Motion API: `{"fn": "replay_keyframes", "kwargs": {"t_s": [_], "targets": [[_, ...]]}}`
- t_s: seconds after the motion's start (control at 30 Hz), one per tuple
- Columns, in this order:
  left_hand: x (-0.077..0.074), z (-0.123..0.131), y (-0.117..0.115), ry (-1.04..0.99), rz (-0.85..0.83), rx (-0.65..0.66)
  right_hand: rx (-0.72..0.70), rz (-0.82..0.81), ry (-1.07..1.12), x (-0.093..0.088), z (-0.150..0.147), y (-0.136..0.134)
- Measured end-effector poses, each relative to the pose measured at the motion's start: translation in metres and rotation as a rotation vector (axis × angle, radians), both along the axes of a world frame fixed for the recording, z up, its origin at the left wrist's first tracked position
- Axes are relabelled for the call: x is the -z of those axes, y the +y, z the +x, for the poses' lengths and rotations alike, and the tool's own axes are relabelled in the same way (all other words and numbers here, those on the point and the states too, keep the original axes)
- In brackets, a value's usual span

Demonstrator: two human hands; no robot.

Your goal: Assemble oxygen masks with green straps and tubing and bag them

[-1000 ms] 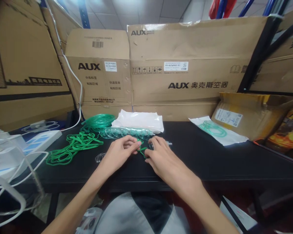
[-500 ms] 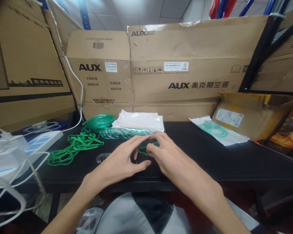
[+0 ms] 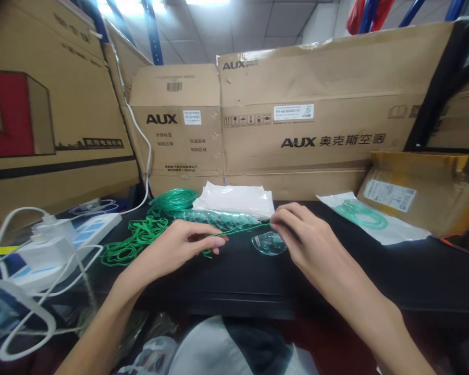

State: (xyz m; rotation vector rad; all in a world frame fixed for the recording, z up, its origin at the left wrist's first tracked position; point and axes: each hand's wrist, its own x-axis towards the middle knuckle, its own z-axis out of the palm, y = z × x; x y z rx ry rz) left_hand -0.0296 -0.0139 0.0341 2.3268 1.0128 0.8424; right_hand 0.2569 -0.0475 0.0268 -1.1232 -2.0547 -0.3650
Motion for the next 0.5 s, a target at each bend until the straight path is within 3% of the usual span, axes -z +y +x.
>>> {"fn": "replay_keyframes", "kwargs": {"t_s": [0.23,0.4,0.5], "targets": [[-0.015,-0.045,0.003,0.033,0.132,-0.261,-0.085,-0.181,0.111,0.013,-0.024,0.005],[-0.027,-0.083,0.007,0.085,0.225,-0.543,-0.021,-0.179,0.088,0.016,-0.014,0.011],[-0.026,-0.105,0.014,0.179,0.209,-0.691,0.023,-0.170,0.044,0.020,-0.003,0.018]]}}
